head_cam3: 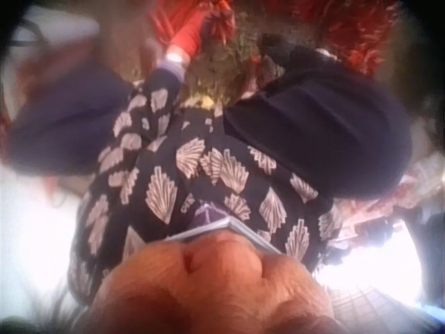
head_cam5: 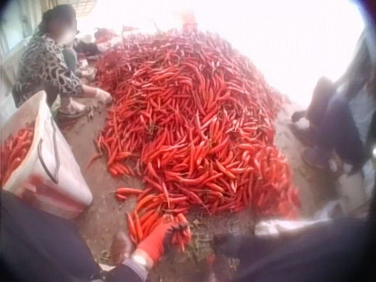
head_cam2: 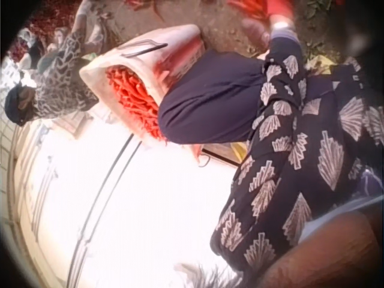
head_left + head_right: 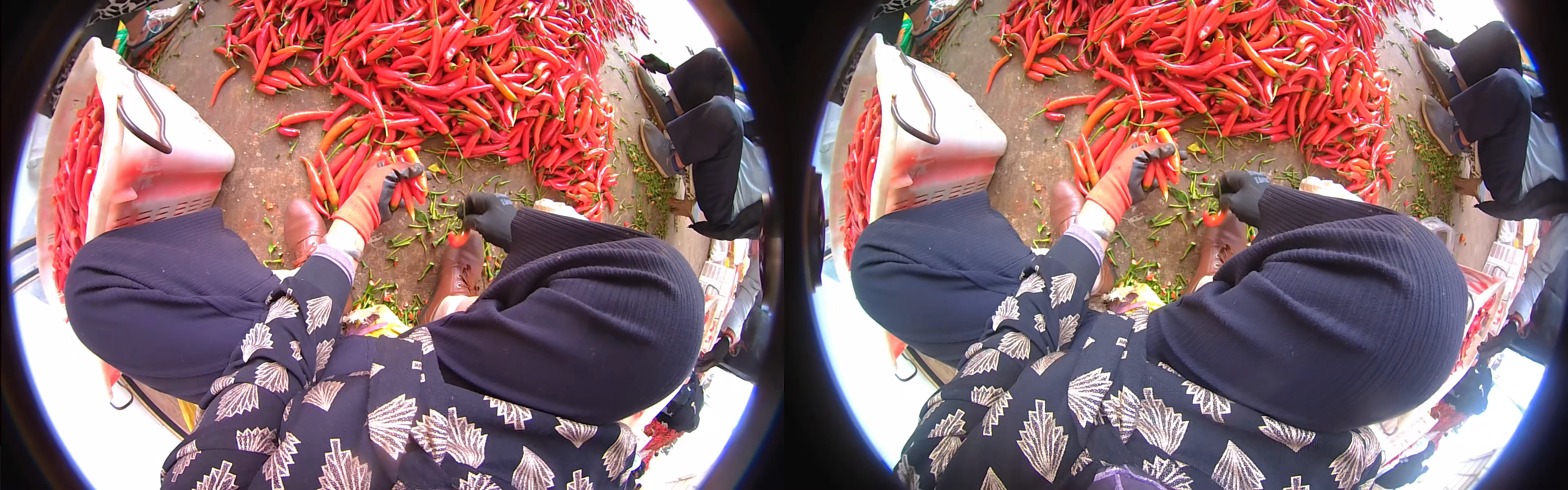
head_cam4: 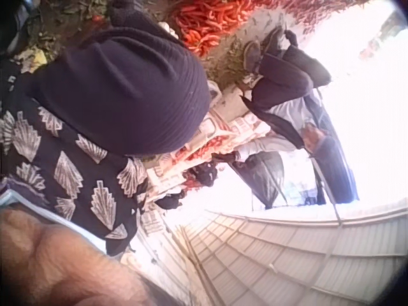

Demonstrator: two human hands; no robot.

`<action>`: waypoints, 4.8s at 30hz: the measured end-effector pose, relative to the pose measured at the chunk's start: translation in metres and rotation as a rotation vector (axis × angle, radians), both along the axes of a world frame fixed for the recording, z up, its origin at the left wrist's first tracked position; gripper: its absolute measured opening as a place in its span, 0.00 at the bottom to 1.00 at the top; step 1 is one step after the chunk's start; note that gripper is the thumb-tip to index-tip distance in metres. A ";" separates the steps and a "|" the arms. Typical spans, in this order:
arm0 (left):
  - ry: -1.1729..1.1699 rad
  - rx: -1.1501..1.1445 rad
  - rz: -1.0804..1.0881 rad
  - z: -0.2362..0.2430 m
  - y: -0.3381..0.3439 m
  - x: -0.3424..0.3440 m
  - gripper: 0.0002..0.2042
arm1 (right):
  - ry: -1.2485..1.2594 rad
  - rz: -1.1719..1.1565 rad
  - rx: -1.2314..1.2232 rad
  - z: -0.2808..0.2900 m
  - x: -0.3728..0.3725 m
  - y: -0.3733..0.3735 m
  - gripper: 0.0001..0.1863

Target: The person sits on the ground and removes stems from red chili peppers one by one. They place the de-stemmed peppers into a white basket and discard the stems on the floor.

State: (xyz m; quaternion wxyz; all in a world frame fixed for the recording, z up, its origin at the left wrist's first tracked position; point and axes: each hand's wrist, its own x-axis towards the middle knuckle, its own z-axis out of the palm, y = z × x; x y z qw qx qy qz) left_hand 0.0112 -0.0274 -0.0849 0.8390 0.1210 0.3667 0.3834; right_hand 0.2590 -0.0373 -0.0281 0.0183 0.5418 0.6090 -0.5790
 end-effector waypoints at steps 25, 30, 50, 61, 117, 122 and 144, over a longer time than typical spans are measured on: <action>0.052 0.032 -0.097 -0.003 -0.001 0.007 0.08 | -0.433 -0.230 0.939 -0.025 0.012 0.003 0.22; 0.152 -0.002 -0.128 -0.005 -0.003 -0.002 0.08 | -0.718 -0.110 0.700 -0.049 -0.044 0.026 0.24; -0.018 -0.043 0.050 0.007 0.008 0.008 0.06 | -0.583 0.348 0.225 -0.004 0.153 0.012 0.23; 0.020 0.005 0.019 0.005 -0.002 -0.001 0.10 | -0.777 0.157 1.064 -0.038 -0.076 0.080 0.16; -0.003 -0.110 -0.024 0.002 -0.029 0.010 0.05 | -0.538 0.036 0.712 -0.038 -0.107 0.080 0.16; -0.032 -0.068 -0.084 0.005 -0.026 0.005 0.07 | -0.318 -0.107 0.436 -0.024 -0.068 0.072 0.22; -0.288 -0.017 -0.018 0.039 -0.002 0.021 0.12 | 0.833 -0.720 -0.070 0.065 0.012 0.031 0.18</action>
